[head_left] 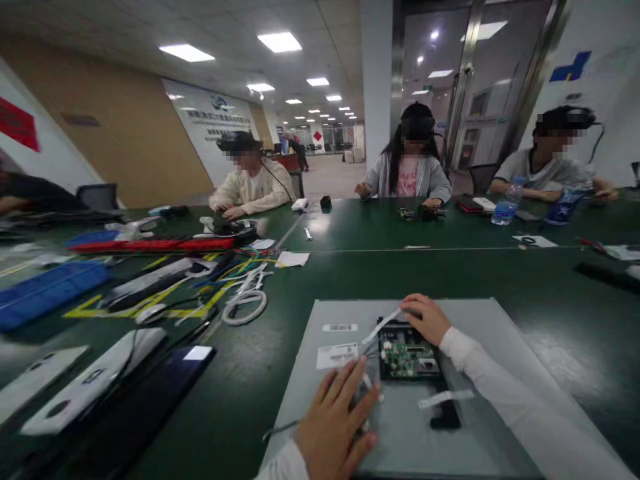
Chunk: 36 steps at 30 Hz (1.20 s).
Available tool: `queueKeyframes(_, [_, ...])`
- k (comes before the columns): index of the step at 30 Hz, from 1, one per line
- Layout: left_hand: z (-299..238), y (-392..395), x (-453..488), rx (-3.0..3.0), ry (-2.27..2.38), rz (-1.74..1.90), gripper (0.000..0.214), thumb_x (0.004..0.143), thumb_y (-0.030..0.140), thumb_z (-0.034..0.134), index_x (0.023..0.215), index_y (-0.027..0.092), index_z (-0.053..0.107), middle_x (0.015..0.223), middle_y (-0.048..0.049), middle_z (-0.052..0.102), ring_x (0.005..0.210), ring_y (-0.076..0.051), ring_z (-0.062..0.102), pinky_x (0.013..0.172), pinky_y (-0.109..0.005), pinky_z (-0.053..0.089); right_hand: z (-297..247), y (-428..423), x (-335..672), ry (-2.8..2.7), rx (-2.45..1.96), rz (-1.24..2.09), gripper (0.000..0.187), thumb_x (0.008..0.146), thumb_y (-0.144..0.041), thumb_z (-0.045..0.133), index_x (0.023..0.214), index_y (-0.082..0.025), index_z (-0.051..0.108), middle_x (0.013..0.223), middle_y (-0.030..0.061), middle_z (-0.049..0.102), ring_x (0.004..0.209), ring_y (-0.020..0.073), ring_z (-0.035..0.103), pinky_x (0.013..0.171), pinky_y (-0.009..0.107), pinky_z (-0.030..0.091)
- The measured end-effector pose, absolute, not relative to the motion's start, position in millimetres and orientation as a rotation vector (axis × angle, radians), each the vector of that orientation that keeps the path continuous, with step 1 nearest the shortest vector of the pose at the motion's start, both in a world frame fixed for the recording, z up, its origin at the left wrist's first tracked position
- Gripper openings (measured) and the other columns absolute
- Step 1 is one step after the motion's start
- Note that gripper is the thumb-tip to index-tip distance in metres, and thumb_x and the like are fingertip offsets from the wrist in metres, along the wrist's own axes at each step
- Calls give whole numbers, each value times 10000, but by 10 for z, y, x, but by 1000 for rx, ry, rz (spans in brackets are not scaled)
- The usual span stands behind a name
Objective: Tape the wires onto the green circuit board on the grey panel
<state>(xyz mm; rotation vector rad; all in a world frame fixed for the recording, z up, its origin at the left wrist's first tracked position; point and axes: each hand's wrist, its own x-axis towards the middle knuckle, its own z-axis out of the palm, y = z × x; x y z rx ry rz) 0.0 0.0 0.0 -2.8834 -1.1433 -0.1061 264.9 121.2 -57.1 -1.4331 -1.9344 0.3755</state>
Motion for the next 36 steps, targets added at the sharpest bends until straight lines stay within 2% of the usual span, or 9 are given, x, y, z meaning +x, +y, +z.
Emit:
queueKeyframes(8, [19,-21,4,-2871,-1181,-137,521,792,403,415,1270,266,259,1389,-71,65,1239,-301,116,969,-472,214,-593,1171,2675,-1925,-1408,377,229,713,-214,488,905,-214,613,975,49,534,930,183,467,845,347,365])
queueKeyframes(19, [-8,-2,-61,-2868,-1253,-104,596,826,478,264,1321,186,104,1368,-114,162,1247,-281,92,977,-457,194,-632,1104,2708,-1928,-1429,339,265,745,-263,453,970,-199,579,1004,56,525,948,179,463,865,346,359])
queueKeyframes(27, [-33,71,-145,-2838,-1323,-95,618,827,502,210,1319,143,113,1362,-126,179,1248,-264,109,984,-440,189,-656,1096,2719,-1964,-1417,308,267,749,-293,455,965,-203,583,1003,57,526,953,186,462,860,356,364])
queueKeyframes(36, [-38,59,-153,-2817,-1360,-100,625,824,516,192,1316,135,137,1362,-129,174,1248,-267,110,984,-447,189,-580,1037,2655,-2109,-1357,267,265,768,-343,452,988,-289,588,1036,39,506,956,194,459,843,369,364])
